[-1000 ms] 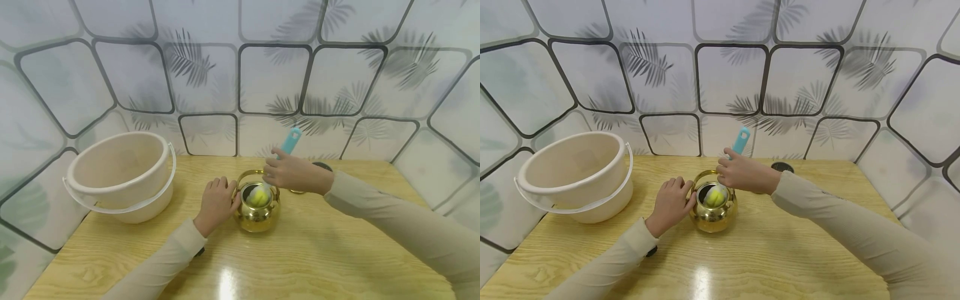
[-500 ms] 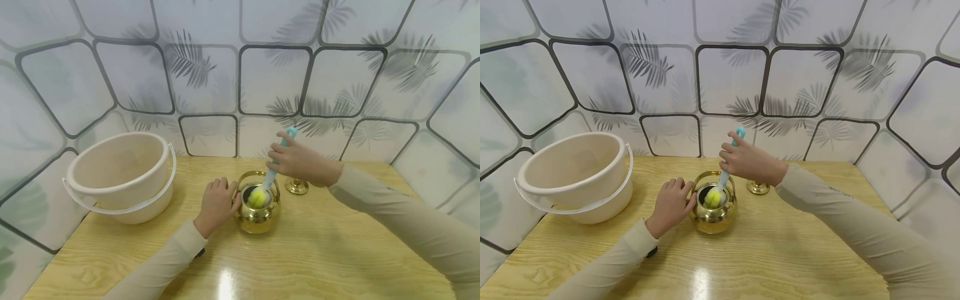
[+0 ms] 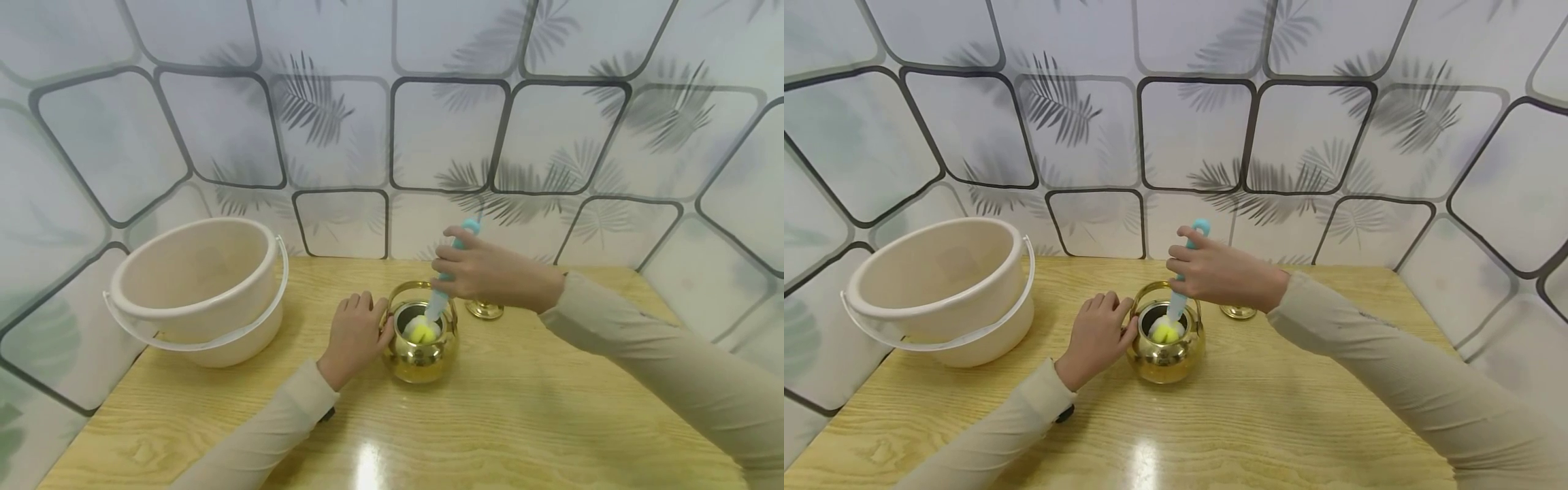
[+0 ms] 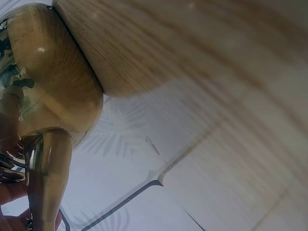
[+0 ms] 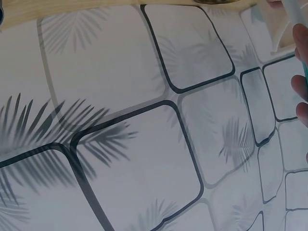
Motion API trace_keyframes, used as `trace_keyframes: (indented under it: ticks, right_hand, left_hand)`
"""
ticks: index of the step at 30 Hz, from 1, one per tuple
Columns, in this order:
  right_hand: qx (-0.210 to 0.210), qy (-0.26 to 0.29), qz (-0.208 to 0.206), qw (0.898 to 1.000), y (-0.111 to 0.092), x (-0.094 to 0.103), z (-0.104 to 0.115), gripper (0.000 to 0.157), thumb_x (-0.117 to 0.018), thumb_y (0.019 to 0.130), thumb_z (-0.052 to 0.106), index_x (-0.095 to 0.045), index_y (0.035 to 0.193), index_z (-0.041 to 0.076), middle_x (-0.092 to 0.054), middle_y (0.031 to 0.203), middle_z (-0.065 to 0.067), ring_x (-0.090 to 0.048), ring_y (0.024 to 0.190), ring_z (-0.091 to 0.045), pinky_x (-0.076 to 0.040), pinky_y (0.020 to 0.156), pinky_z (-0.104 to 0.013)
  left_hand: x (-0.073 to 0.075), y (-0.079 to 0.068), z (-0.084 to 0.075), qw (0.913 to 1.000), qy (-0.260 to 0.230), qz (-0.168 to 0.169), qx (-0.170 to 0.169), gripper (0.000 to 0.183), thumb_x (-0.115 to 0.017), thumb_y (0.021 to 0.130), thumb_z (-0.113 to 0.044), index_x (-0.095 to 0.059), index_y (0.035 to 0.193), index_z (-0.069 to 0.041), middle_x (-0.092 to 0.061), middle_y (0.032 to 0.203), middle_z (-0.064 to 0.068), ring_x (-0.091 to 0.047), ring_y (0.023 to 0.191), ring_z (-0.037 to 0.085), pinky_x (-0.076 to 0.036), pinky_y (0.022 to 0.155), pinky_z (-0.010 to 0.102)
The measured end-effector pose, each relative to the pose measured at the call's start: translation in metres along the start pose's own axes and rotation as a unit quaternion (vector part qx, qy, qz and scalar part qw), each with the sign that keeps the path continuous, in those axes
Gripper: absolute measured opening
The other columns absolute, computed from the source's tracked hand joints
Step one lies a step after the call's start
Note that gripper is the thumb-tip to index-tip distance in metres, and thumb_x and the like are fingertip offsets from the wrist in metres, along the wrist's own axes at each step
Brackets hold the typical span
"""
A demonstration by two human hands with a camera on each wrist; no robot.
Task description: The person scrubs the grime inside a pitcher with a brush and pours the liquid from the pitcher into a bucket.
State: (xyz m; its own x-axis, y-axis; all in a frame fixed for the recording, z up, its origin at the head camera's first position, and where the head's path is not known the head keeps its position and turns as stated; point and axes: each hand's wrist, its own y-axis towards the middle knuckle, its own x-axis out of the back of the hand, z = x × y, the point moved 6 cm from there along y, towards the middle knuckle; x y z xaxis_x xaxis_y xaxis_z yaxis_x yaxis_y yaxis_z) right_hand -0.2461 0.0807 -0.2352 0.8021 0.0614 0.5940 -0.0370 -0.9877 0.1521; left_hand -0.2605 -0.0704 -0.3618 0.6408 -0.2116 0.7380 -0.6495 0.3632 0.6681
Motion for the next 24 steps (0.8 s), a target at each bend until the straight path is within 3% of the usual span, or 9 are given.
trace_keyframes:
  ticks: [5, 13, 24]
  right_hand:
    - [0.006, -0.011, 0.012, 1.0, 0.009, 0.002, 0.002, 0.027, -0.078, 0.071, 0.013, -0.064, 0.093, 0.021, -0.063, 0.091, 0.003, -0.055, 0.095, -0.018, -0.037, 0.101, -0.042]
    - [0.007, -0.011, 0.022, 1.0, 0.022, -0.012, 0.001, 0.028, -0.078, 0.07, 0.014, -0.066, 0.095, 0.021, -0.064, 0.096, 0.002, -0.054, 0.095, -0.018, -0.036, 0.1, -0.039]
    - [-0.012, 0.002, 0.025, 1.0, 0.019, -0.022, -0.005, 0.023, -0.076, 0.071, 0.016, -0.066, 0.09, 0.021, -0.064, 0.093, 0.002, -0.053, 0.093, -0.018, -0.038, 0.097, -0.037]
  left_hand:
    - [0.0, 0.0, -0.001, 1.0, 0.004, 0.004, -0.004, 0.02, -0.059, 0.085, -0.031, -0.061, 0.09, -0.011, -0.049, 0.071, 0.003, -0.046, 0.062, 0.017, -0.044, 0.061, 0.031]
    - [0.002, 0.001, -0.002, 1.0, 0.001, -0.005, -0.006, 0.02, -0.059, 0.085, -0.031, -0.062, 0.091, -0.011, -0.05, 0.071, 0.002, -0.046, 0.061, 0.016, -0.044, 0.06, 0.031]
    - [0.004, 0.001, -0.002, 1.0, -0.003, -0.003, -0.003, 0.019, -0.061, 0.084, -0.029, -0.062, 0.091, -0.011, -0.051, 0.071, 0.003, -0.046, 0.061, 0.017, -0.042, 0.059, 0.03]
